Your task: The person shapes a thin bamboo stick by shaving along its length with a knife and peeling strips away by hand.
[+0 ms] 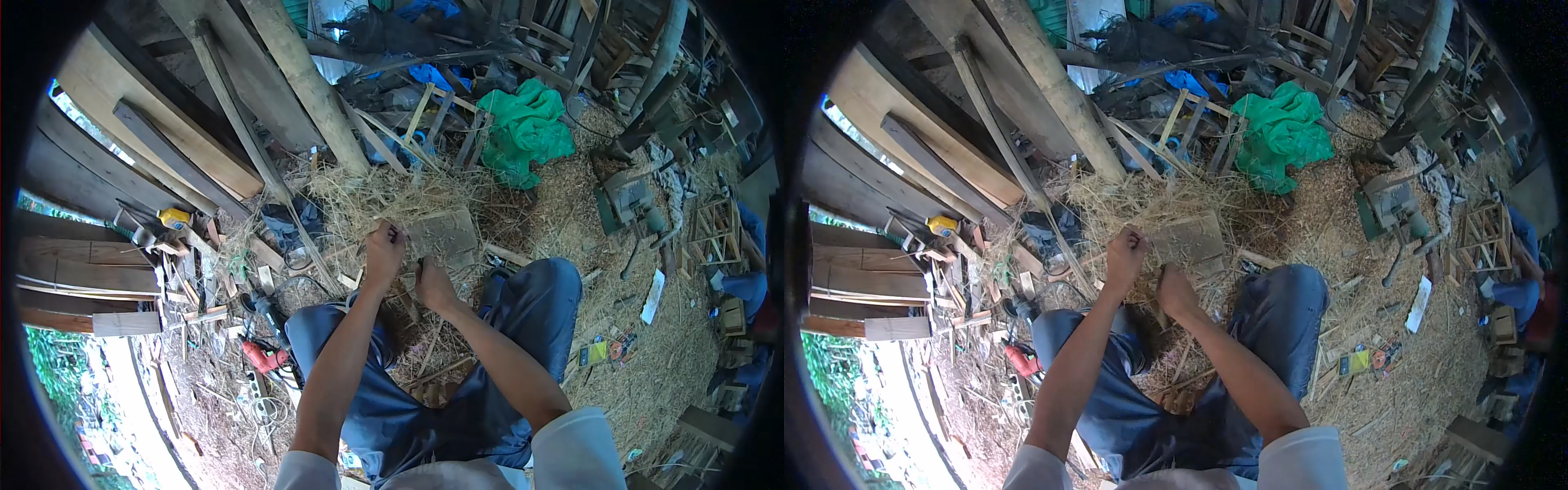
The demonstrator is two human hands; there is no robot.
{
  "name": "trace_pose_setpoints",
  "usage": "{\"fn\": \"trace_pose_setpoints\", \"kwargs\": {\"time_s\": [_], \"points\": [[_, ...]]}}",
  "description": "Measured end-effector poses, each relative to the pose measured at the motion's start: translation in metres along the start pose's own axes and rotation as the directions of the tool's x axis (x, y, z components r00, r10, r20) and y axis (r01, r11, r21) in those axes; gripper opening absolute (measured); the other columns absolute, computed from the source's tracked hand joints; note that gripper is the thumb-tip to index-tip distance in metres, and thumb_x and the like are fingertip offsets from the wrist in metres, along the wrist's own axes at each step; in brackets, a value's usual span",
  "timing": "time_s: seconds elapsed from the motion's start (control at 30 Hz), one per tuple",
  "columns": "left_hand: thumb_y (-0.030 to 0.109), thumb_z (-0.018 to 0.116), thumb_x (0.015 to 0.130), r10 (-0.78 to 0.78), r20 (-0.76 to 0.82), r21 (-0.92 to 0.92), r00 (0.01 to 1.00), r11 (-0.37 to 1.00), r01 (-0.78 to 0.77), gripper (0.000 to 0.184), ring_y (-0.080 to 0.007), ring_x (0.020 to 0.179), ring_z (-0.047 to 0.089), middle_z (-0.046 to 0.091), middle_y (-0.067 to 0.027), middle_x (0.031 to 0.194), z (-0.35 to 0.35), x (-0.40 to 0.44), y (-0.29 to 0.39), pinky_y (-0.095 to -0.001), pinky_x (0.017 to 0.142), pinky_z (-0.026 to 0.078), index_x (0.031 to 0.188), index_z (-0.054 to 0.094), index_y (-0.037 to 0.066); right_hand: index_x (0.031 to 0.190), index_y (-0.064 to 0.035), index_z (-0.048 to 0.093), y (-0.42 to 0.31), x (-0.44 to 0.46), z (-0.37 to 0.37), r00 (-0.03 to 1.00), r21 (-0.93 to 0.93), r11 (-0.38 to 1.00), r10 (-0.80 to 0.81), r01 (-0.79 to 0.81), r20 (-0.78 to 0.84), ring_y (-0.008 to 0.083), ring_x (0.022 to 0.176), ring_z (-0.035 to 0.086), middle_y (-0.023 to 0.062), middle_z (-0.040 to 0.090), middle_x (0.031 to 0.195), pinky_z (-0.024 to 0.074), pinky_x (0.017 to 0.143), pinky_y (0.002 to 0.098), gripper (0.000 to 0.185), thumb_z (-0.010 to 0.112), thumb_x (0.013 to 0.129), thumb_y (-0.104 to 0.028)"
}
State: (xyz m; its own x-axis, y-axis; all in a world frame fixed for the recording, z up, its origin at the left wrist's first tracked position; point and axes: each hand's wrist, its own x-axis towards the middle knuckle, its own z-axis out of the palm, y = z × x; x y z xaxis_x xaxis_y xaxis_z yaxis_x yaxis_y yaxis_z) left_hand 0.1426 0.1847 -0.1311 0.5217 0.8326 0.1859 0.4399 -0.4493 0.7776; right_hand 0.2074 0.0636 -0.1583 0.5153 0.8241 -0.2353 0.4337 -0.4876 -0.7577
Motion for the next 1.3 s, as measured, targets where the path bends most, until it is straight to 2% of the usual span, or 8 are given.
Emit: {"fn": "trace_pose_setpoints", "kwargs": {"time_s": [0.17,0.5,0.57,0.8,0.87,1.07,1.17,1.3], "points": [[-0.002,0.061,0.074,0.013,-0.028,-0.101,1.000,0.995,-0.016,0.006,-0.0285,0.060,0.064,0.061,-0.0180,0.065,-0.004,-0.004,0.009,-0.0338,0.056,0.050,0.079,0.057,-0.004,0.092,0.0060,0.041,0.000,-0.007,-0.001,0.998,0.028,0.998,-0.055,0.054,0.021,0.0513,0.066,0.057,0.0321,0.056,0.065,0.0448,0.056,0.0562,0.023,0.043,0.094,-0.017],[0.002,0.064,0.075,-0.004,0.001,-0.062,1.000,0.998,0.004,0.010,-0.0289,0.066,0.066,0.065,-0.0178,0.071,-0.001,-0.008,-0.005,-0.0349,0.061,0.051,0.083,0.060,-0.002,0.110,0.0063,0.040,0.019,-0.018,-0.008,0.992,-0.201,0.978,-0.023,0.048,0.126,0.0488,0.069,0.060,0.0307,0.060,0.073,0.0477,0.059,0.0541,0.027,0.045,0.092,-0.013],[0.003,0.064,0.075,0.007,0.002,-0.047,1.000,0.999,-0.007,0.011,-0.0292,0.068,0.067,0.065,-0.0181,0.073,-0.005,-0.009,0.003,-0.0353,0.062,0.052,0.083,0.060,-0.002,0.125,0.0077,0.035,0.036,-0.015,0.001,0.989,-0.351,0.933,-0.036,0.085,0.145,0.0366,0.069,0.066,0.0267,0.063,0.074,0.0538,0.054,0.0410,0.046,0.052,0.086,-0.008],[0.003,0.064,0.080,-0.042,0.063,-0.094,0.997,0.994,0.047,0.008,-0.0183,0.070,0.068,0.067,-0.0141,0.074,-0.001,-0.008,0.001,-0.0284,0.063,0.052,0.083,0.058,-0.003,0.125,0.0080,0.035,0.062,-0.009,0.016,0.965,-0.542,0.821,-0.036,0.177,0.259,0.0289,0.071,0.068,0.0245,0.065,0.083,0.0545,0.054,0.0390,0.047,0.052,0.084,-0.008],[0.003,0.064,0.080,-0.042,0.054,-0.085,0.998,0.995,0.047,0.008,-0.0181,0.069,0.068,0.067,-0.0136,0.073,0.002,-0.008,0.002,-0.0284,0.063,0.052,0.083,0.058,-0.003,0.117,0.0082,0.038,0.048,-0.009,0.014,0.975,-0.378,0.926,0.105,-0.024,0.197,0.0353,0.076,0.066,0.0283,0.063,0.085,0.0533,0.057,0.0434,0.038,0.050,0.084,-0.006],[0.002,0.065,0.075,-0.064,-0.052,-0.115,0.997,0.992,0.058,0.008,-0.0272,0.060,0.064,0.063,-0.0167,0.066,0.001,-0.012,0.015,-0.0342,0.059,0.049,0.079,0.060,-0.003,0.097,0.0058,0.039,0.004,-0.009,0.000,0.996,0.039,0.996,-0.080,0.078,0.050,0.0529,0.072,0.056,0.0328,0.057,0.070,0.0427,0.060,0.0582,0.020,0.043,0.092,-0.013],[0.002,0.062,0.078,-0.021,0.015,0.040,1.000,0.999,0.020,0.011,-0.0226,0.067,0.068,0.066,-0.0170,0.072,0.003,-0.012,0.008,-0.0308,0.060,0.051,0.084,0.058,-0.006,0.096,0.0059,0.039,0.043,-0.013,0.024,0.993,0.046,0.992,-0.119,0.118,0.016,0.0525,0.066,0.055,0.0303,0.056,0.066,0.0417,0.057,0.0576,0.019,0.045,0.092,-0.012],[0.003,0.065,0.072,-0.037,-0.026,-0.064,0.999,0.997,0.035,0.009,-0.0324,0.061,0.063,0.062,-0.0192,0.066,0.007,-0.010,0.004,-0.0374,0.059,0.049,0.074,0.060,-0.004,0.096,0.0059,0.039,0.043,-0.013,0.022,0.993,0.060,0.996,0.058,-0.065,0.099,0.0524,0.069,0.055,0.0316,0.055,0.067,0.0411,0.059,0.0571,0.021,0.044,0.093,-0.014]]}}
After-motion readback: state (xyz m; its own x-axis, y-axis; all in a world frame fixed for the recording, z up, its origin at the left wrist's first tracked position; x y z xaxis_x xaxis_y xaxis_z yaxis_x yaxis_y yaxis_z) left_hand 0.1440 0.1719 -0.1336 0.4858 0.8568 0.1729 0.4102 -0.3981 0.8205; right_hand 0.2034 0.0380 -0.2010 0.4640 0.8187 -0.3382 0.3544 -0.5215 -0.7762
